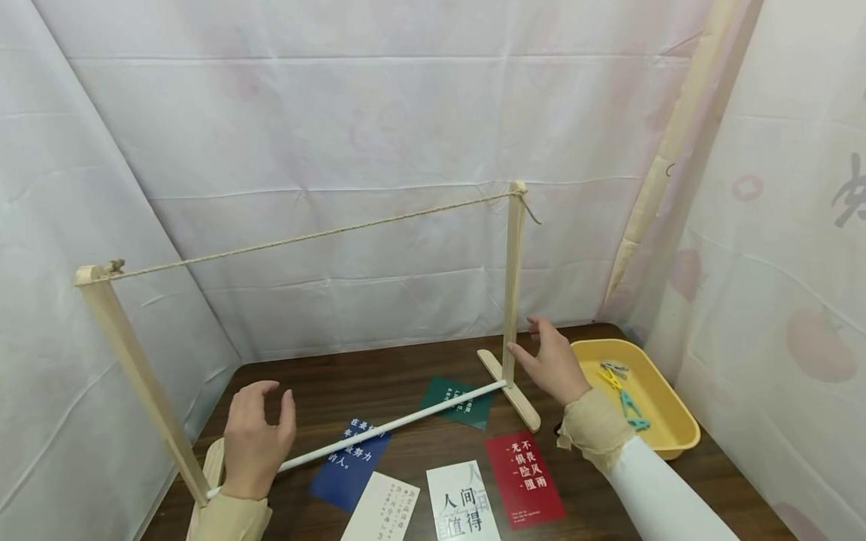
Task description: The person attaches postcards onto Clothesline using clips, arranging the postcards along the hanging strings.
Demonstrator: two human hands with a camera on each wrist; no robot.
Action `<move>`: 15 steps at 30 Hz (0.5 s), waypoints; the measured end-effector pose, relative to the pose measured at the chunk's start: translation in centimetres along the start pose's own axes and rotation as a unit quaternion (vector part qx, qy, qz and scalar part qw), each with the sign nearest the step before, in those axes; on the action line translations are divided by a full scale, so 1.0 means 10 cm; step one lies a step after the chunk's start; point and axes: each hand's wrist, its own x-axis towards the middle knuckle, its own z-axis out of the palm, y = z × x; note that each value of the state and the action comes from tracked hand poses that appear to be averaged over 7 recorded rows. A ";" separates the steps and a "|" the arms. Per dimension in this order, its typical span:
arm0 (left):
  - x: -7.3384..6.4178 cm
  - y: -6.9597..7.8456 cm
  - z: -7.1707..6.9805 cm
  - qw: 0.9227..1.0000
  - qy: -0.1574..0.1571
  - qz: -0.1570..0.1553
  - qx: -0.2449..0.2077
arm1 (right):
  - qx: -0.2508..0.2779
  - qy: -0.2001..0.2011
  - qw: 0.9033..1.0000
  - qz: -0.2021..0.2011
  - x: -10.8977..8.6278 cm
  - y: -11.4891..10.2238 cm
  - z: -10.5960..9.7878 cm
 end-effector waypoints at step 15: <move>-0.04 -0.07 0.03 0.992 0.122 0.004 -0.040 | 0.028 -0.012 1.000 0.001 0.06 -0.02 0.00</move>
